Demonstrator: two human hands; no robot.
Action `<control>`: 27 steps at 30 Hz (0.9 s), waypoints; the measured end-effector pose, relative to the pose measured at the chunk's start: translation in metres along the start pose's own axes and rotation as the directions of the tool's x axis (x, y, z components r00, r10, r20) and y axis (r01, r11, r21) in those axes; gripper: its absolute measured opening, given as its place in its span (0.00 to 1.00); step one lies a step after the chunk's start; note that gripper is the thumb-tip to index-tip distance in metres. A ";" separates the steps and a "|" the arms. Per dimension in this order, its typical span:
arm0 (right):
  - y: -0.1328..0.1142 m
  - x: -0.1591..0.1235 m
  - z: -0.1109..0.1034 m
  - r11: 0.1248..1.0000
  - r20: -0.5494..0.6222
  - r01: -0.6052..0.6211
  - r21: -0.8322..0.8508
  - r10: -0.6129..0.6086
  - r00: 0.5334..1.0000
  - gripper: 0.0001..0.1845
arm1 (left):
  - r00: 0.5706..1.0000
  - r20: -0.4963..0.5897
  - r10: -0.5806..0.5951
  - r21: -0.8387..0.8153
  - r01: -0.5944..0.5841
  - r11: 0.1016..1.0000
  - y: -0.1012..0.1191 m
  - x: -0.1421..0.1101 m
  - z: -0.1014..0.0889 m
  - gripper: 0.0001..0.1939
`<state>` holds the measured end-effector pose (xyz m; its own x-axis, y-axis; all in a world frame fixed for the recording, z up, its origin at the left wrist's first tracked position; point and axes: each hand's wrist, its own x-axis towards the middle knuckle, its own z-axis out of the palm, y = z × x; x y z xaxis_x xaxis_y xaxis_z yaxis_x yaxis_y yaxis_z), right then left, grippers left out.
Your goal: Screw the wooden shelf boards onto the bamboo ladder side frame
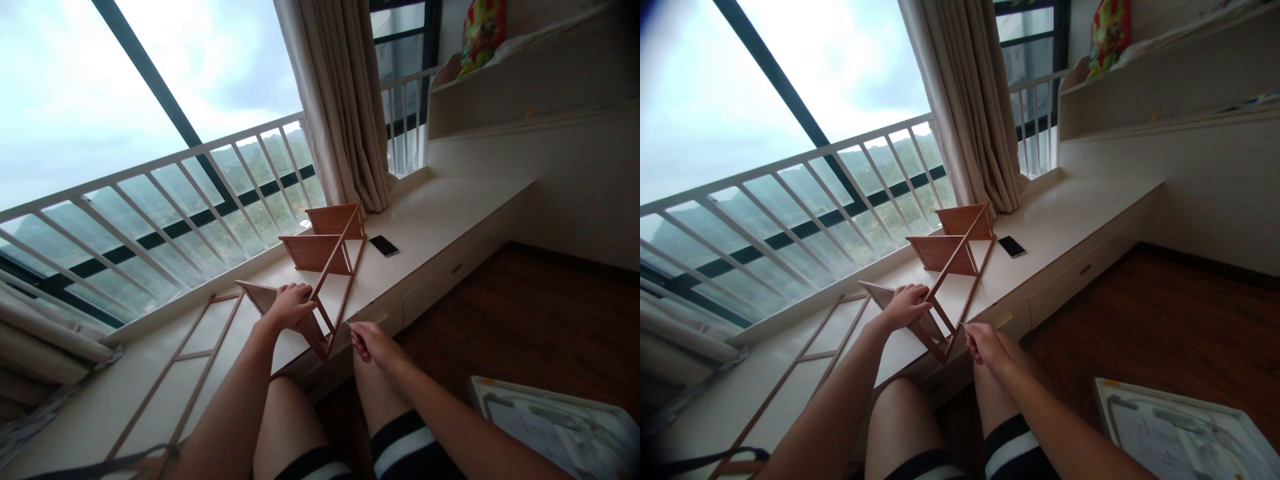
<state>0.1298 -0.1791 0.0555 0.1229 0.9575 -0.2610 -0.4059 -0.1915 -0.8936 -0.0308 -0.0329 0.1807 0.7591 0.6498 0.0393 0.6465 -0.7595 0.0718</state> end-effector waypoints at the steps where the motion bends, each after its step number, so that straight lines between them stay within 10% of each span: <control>1: 0.014 -0.002 -0.007 0.997 -0.038 0.019 -0.072 -0.021 0.999 0.19 | 1.000 -0.007 0.009 -0.020 -0.010 1.000 0.000 -0.001 -0.001 0.14; 8: 0.067 -0.025 -0.034 0.815 0.009 0.301 -0.494 -0.341 0.940 0.23 | 0.934 -0.337 -0.119 -0.247 0.035 0.968 -0.003 -0.025 0.003 0.19; 13: 0.065 -0.027 -0.045 0.791 0.037 0.273 -0.547 -0.303 0.952 0.24 | 0.619 -0.636 -0.462 -0.558 0.045 0.829 0.005 -0.077 0.045 0.16; 18: 0.070 -0.026 -0.053 0.691 0.125 0.298 -0.659 -0.290 0.949 0.24 | 0.400 -0.401 -0.824 -0.856 0.156 0.492 0.036 -0.144 0.127 0.13; 20: 0.074 -0.027 -0.055 0.596 0.238 0.368 -0.714 -0.288 0.928 0.22 | 0.404 -0.195 -0.894 -0.926 0.226 0.304 0.056 -0.168 0.155 0.15; 23: 0.082 -0.027 -0.060 0.446 0.468 0.534 -0.718 -0.258 0.845 0.17 | 0.560 0.078 -0.825 -0.953 0.284 0.102 0.087 -0.192 0.181 0.18; 27: 0.092 -0.017 -0.064 0.345 0.689 0.694 -0.632 -0.160 0.707 0.13 | 0.757 0.141 -0.638 -0.932 0.318 0.171 0.112 -0.194 0.190 0.13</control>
<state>0.1485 -0.2273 -0.0461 -0.4722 0.8560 0.2106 0.5172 0.4625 -0.7201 -0.0912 -0.2491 -0.0080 0.1732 0.9723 -0.1569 0.2808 0.1039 0.9541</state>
